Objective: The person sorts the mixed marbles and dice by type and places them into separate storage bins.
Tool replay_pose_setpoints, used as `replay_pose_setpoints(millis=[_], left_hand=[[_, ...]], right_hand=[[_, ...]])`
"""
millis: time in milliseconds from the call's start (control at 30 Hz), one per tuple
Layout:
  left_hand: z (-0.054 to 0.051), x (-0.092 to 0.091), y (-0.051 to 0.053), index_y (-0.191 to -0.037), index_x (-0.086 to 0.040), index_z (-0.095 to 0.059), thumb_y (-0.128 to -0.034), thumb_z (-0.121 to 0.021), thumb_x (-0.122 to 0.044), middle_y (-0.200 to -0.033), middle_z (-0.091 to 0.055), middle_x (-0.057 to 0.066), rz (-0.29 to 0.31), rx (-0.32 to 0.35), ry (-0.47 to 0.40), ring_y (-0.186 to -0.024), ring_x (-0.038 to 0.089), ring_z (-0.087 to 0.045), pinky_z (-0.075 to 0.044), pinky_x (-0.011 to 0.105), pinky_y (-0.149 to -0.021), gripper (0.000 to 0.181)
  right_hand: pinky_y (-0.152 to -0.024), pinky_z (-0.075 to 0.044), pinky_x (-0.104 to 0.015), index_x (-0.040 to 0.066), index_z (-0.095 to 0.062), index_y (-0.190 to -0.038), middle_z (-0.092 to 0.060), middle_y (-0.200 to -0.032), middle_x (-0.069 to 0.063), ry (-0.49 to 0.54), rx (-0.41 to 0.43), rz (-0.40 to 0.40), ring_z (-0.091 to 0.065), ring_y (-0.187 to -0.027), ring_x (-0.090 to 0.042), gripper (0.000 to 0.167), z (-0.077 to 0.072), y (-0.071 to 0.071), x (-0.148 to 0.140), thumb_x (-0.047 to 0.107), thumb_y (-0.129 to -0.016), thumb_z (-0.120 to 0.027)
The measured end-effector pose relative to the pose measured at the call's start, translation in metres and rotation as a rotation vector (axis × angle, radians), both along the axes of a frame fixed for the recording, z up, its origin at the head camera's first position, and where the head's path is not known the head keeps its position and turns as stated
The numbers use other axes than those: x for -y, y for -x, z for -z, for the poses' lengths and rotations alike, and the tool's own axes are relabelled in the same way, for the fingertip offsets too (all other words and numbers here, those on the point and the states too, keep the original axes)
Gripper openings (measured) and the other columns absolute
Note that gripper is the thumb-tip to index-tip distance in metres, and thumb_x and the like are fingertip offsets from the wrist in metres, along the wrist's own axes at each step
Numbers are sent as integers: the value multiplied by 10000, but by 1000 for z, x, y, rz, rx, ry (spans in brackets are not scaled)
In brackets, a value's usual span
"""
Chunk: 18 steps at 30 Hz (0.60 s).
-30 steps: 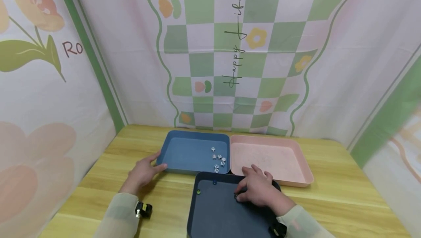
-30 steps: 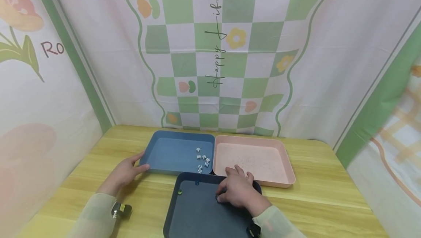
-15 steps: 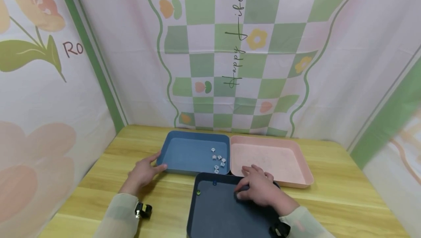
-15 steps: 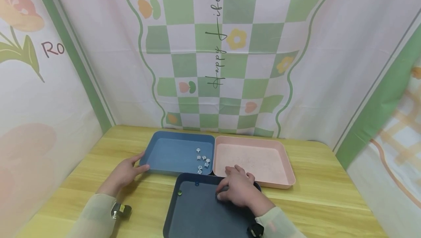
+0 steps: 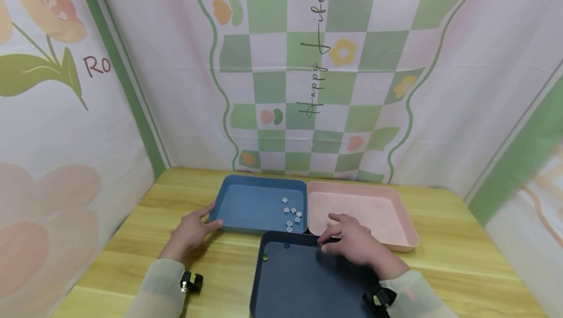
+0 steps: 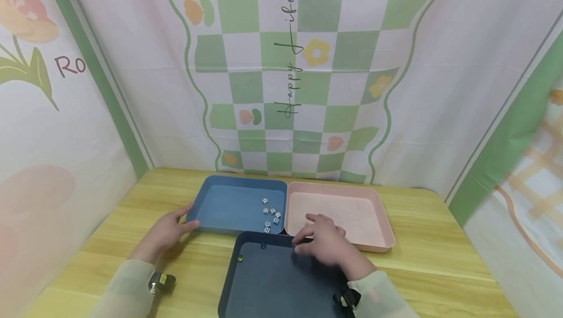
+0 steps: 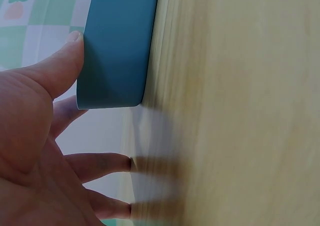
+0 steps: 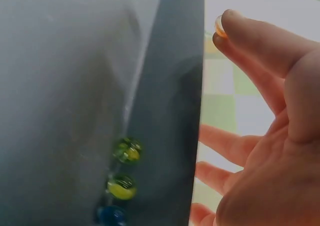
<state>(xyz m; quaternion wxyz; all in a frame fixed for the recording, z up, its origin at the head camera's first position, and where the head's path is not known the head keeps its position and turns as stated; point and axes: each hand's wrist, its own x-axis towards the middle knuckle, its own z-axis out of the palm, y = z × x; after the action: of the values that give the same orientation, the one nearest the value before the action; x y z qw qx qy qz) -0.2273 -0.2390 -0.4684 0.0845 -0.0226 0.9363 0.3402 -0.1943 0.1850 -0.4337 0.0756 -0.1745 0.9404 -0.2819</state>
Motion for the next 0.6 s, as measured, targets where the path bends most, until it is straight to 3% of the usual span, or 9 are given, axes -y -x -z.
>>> replay_pose_setpoints(millis=[233, 400, 600], left_hand=[[-1, -1, 0, -1572, -279, -324, -945, -603, -566, -1530, -366, 232, -3, 4, 5, -1387, 564, -202, 18, 843, -945, 743], [-1, -1, 0, -1571, -290, -324, -942, -599, -577, -1535, -358, 230, -6, 4, 9, -1389, 552, -219, 20, 841, -948, 744], [-1, -1, 0, -1572, -279, -323, -945, -600, -569, -1534, -358, 233, -6, 6, 10, -1387, 560, -212, 13, 841, -951, 744]], right_hand=[[-963, -305, -761, 286, -793, -919, -438, -1470, -270, 94, 2, 95, -332, -1373, -491, 61, -9, 9, -9, 303, -897, -738], [-915, -261, -828, 261, -788, -965, -453, -1458, -271, 27, -41, 190, -374, -1344, -493, 87, -9, 11, -12, 288, -914, -723], [-887, -302, -810, 255, -784, -977, -470, -1438, -275, -15, -42, 219, -413, -1308, -495, 92, -7, 18, -13, 286, -912, -726]])
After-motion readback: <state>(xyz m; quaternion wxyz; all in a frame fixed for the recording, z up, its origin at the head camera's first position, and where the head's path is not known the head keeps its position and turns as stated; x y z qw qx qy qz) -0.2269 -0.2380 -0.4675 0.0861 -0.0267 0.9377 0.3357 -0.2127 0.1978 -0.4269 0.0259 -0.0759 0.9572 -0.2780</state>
